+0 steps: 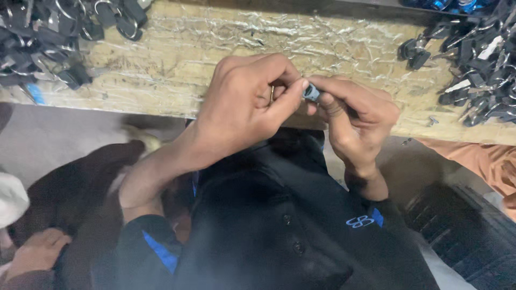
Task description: The person picks up small lock cylinders and key blanks from a workbench covered with piles of keys and lock parts, inserts a key into each cylinder by hand, works the key, and sets the assembled unit aside, repeating the cycle with new parts.
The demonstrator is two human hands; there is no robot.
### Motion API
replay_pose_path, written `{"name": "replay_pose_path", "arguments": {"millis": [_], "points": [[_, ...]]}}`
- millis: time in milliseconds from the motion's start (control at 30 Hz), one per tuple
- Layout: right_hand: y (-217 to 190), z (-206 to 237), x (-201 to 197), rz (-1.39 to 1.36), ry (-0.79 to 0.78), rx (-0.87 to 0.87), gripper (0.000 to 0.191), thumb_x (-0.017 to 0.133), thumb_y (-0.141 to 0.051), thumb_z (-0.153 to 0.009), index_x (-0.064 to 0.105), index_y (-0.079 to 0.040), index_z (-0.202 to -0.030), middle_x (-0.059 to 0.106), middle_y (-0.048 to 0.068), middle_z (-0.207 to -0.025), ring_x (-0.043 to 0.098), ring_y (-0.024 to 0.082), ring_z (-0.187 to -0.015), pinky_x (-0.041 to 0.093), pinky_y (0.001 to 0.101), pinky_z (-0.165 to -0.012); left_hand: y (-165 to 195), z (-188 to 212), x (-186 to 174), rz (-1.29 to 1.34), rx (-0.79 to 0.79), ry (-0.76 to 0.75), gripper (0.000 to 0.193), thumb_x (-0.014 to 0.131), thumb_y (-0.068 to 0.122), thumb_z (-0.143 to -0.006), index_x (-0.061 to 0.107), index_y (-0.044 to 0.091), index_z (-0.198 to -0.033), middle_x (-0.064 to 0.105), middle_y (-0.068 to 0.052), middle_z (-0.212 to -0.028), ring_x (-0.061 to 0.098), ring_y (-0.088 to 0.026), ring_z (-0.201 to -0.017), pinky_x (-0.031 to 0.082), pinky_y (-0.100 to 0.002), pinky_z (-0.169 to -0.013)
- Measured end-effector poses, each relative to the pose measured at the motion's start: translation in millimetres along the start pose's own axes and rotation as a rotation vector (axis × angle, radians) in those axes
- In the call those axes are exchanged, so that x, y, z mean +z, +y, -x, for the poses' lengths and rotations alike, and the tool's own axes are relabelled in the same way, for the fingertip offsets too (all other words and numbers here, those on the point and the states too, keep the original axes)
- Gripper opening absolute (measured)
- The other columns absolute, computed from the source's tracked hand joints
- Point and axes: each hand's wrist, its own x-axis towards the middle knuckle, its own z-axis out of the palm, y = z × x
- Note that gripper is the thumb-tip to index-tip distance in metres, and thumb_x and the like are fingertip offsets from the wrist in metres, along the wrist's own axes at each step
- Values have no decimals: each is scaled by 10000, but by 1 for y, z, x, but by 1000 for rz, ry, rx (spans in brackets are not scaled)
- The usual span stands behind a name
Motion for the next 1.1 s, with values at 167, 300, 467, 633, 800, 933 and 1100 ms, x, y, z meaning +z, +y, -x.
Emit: {"name": "replay_pose_path", "arguments": {"millis": [167, 300, 467, 633, 800, 933, 1100], "points": [[4, -1, 11, -6, 54, 22, 174, 637, 60, -1081, 717, 46, -1235, 759, 156, -1005, 716, 150, -821, 551, 227, -752, -3, 8, 17, 26, 18, 171, 63, 704, -7, -1045, 647, 1, -1070, 709, -105, -956, 762, -171, -798, 558, -250, -614], [-3, -1, 32, 147, 142, -63, 315, 585, 109, -950, 727, 25, -1218, 721, 152, -923, 726, 167, -775, 559, 235, -710, 8, 8, 16, -220, 228, 253, 214, 761, 1, -968, 639, -55, -1134, 652, -198, -1014, 672, -253, -834, 546, -325, -673], [-14, -19, 29, 128, 37, -140, 276, 684, 94, -948, 690, 59, -1222, 708, 169, -930, 704, 195, -798, 551, 264, -694, -1, 13, 17, 235, 2, 284, 157, 697, -61, -916, 591, -45, -1030, 595, -281, -1139, 623, -270, -1027, 533, -356, -912], [3, -63, -47, 565, 96, -276, 146, 751, 18, -1077, 749, -63, -1198, 764, 92, -1173, 703, 151, -823, 521, 252, -660, -41, 18, 23, 788, -325, 311, 82, 634, -61, -1034, 618, -30, -1108, 728, -186, -1069, 697, -196, -1011, 553, -317, -911], [18, -91, -84, 1050, 55, -301, 210, 782, 40, -949, 739, 12, -1153, 644, 118, -981, 629, 263, -897, 483, 375, -798, -54, 25, 28, 530, -164, 325, 77, 642, -60, -1051, 654, -45, -1126, 712, -175, -1036, 717, -187, -913, 566, -272, -810], [9, -114, -70, 1164, 20, -316, 184, 774, 34, -917, 707, -1, -1084, 613, 120, -1003, 608, 306, -989, 478, 412, -851, -55, 22, 29, 519, -122, 330, 62, 666, -52, -1043, 664, -33, -1102, 725, -162, -1015, 733, -193, -885, 583, -273, -770], [-2, -129, -32, 1156, 54, -316, 143, 807, -6, -957, 678, 7, -1019, 613, 133, -1009, 602, 315, -936, 473, 425, -792, -54, 16, 24, 405, -111, 306, 73, 699, -41, -996, 671, -29, -1063, 753, -141, -962, 721, -177, -852, 561, -260, -718]]}}
